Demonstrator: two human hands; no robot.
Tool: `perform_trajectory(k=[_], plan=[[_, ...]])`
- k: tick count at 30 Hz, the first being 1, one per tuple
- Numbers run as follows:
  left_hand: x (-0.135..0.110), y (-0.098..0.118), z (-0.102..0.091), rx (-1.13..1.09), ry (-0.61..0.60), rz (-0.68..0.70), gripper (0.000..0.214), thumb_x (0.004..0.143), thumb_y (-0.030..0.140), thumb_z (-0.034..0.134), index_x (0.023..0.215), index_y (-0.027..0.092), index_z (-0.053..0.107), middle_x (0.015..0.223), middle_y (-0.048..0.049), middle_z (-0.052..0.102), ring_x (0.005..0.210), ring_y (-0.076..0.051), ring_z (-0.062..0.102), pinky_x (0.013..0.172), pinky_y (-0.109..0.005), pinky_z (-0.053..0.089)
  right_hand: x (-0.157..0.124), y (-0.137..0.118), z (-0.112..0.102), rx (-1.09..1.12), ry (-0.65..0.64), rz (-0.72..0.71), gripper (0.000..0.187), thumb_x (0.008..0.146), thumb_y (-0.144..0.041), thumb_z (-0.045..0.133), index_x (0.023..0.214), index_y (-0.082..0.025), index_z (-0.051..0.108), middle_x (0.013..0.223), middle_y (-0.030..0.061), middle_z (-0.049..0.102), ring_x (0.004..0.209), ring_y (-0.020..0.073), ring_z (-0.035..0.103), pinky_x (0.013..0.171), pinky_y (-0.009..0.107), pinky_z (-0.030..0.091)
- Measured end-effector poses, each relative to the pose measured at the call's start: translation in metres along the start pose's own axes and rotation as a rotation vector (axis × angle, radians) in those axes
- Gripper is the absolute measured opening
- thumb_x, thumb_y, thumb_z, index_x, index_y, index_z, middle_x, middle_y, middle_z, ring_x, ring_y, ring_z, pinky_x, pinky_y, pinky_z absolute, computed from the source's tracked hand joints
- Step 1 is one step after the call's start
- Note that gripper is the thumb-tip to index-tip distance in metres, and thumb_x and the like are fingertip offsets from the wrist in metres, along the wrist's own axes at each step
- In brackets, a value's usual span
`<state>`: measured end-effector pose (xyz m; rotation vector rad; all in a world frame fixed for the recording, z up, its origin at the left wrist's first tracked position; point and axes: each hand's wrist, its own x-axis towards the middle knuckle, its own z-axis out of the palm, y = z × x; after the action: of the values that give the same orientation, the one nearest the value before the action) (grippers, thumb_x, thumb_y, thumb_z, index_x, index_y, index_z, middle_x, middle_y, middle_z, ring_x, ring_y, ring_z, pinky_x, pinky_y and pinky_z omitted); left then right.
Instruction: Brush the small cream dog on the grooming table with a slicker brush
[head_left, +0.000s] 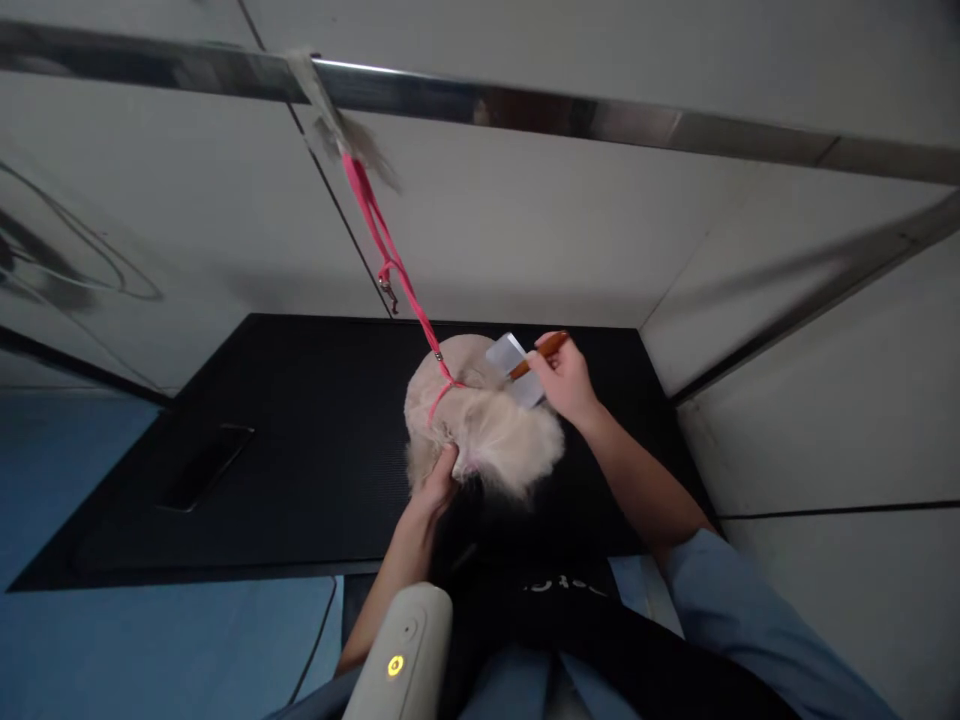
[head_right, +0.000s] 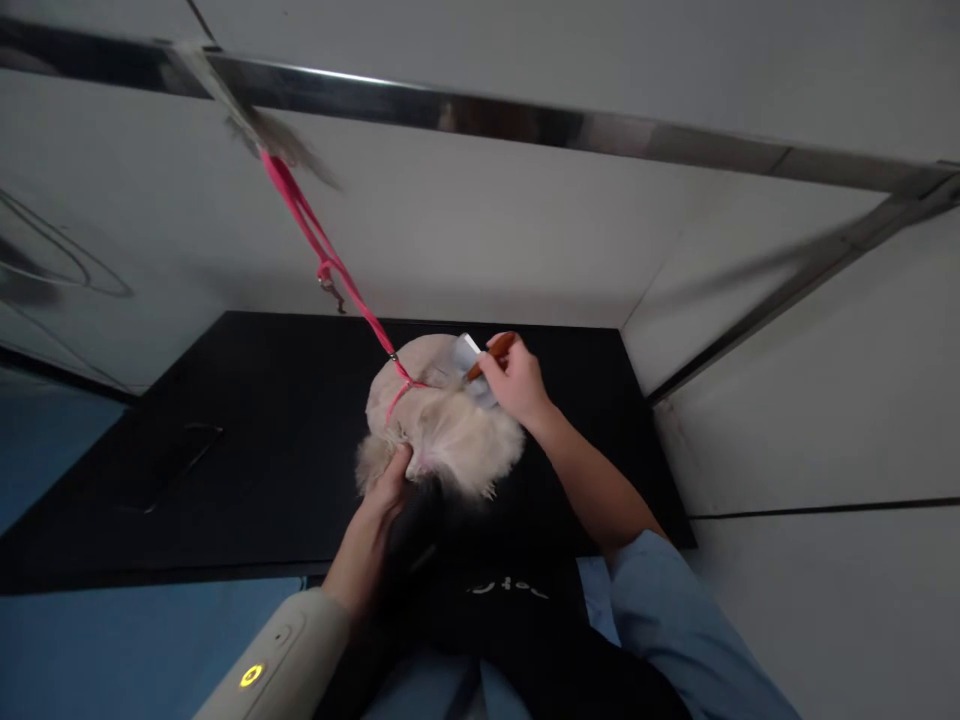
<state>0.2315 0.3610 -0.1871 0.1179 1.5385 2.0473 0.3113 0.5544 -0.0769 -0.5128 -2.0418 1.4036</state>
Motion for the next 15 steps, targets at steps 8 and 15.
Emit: perform_trajectory(k=[8, 15], plan=[[0.006, 0.002, -0.007, -0.047, -0.072, -0.129, 0.072, 0.06, 0.074, 0.083, 0.108, 0.021, 0.076, 0.111, -0.0139, 0.08, 0.126, -0.04, 0.068, 0.107, -0.051, 0.056, -0.003, -0.012, -0.003, -0.113, -0.109, -0.071, 0.016, 0.09, -0.03, 0.066, 0.101, -0.022, 0.058, 0.088, 0.0006, 0.065, 0.071, 0.0144, 0.062, 0.071, 0.031, 0.053], [0.012, -0.007, -0.012, -0.085, -0.128, -0.139, 0.076, 0.07, 0.071, 0.079, 0.125, 0.02, 0.069, 0.119, -0.0136, 0.078, 0.129, -0.037, 0.066, 0.106, -0.049, 0.057, -0.011, -0.021, 0.0, -0.191, -0.226, -0.094, 0.013, 0.093, -0.03, 0.062, 0.103, -0.023, 0.058, 0.087, 0.0011, 0.067, 0.073, 0.0163, 0.062, 0.071, 0.032, 0.052]])
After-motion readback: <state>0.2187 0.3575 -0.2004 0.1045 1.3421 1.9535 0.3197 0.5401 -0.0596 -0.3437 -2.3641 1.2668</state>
